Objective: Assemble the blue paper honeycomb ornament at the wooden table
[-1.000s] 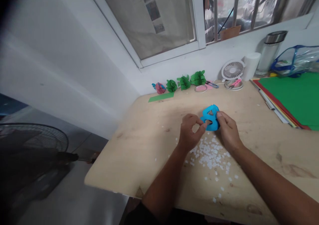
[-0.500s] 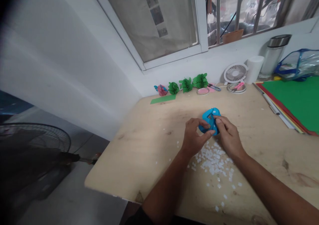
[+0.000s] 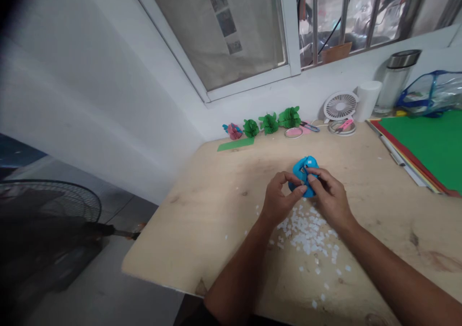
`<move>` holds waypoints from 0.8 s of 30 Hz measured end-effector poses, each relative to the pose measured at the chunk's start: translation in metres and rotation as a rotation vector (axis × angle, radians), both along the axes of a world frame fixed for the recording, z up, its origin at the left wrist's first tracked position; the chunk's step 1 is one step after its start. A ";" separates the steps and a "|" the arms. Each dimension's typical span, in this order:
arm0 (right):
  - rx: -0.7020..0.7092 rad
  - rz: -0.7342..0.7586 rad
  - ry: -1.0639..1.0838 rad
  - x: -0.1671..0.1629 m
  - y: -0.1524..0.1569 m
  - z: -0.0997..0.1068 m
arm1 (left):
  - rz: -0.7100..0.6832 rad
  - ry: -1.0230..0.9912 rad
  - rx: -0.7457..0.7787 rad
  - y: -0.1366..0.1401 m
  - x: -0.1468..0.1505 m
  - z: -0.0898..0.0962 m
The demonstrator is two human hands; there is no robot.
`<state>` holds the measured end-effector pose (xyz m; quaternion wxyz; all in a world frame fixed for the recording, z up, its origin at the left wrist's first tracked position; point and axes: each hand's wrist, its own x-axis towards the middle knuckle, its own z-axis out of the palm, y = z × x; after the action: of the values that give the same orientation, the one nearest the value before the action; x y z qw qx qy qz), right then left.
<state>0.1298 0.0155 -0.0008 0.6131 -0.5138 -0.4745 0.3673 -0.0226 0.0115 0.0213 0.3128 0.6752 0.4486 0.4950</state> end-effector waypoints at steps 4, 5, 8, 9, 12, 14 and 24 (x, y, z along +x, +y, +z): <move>-0.015 -0.006 0.005 0.000 0.000 0.001 | -0.005 -0.051 0.019 0.001 0.000 -0.001; -0.018 -0.006 0.004 0.000 0.000 0.001 | 0.000 -0.061 0.020 0.002 0.000 -0.002; -0.015 -0.003 0.005 0.001 0.001 0.001 | 0.015 -0.102 0.020 0.003 0.000 -0.001; -0.011 -0.003 0.004 0.001 0.001 0.000 | 0.022 -0.114 0.020 0.003 0.000 -0.001; -0.004 -0.002 0.002 0.002 0.001 0.000 | 0.051 -0.139 0.025 0.004 0.000 -0.001; -0.006 0.004 -0.004 0.002 0.002 0.000 | 0.077 -0.147 0.034 0.004 0.000 -0.001; -0.011 0.012 0.012 0.005 0.003 -0.005 | 0.214 0.004 0.225 0.003 0.001 -0.008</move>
<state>0.1351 0.0186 -0.0060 0.6109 -0.5121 -0.4720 0.3764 -0.0216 0.0146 0.0135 0.1797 0.6552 0.4604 0.5714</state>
